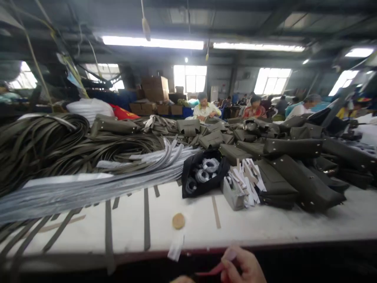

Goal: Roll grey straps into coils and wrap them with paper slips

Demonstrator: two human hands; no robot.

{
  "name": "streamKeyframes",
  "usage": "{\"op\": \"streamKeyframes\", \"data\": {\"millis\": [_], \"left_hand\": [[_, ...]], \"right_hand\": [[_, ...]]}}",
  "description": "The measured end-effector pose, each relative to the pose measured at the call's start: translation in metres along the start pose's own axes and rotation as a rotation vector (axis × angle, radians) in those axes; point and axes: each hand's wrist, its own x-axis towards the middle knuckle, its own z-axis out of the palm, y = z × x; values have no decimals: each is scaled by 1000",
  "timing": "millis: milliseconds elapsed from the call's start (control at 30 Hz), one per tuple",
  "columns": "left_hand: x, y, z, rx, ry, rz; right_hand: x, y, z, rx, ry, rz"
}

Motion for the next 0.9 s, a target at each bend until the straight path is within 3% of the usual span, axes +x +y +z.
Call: {"op": "streamKeyframes", "data": {"millis": [67, 167, 333, 500, 633, 900], "left_hand": [[-25, -27, 7, -68, 12, 60], [-46, -40, 11, -150, -10, 50], [-44, -38, 6, -188, -60, 16], [-46, -38, 6, -162, -53, 27], [-46, -37, 6, -149, -67, 35], [-57, -23, 1, -2, -165, 225]], "right_hand": [[-17, -20, -6, -11, -8, -69], [-25, -36, -9, -151, -47, -230], [-31, -36, 0, -329, -168, -357], [-38, -42, 1, -328, -56, -424], [-35, -42, 5, -374, -156, -475], [-33, -18, 25, -525, -223, -637]]}}
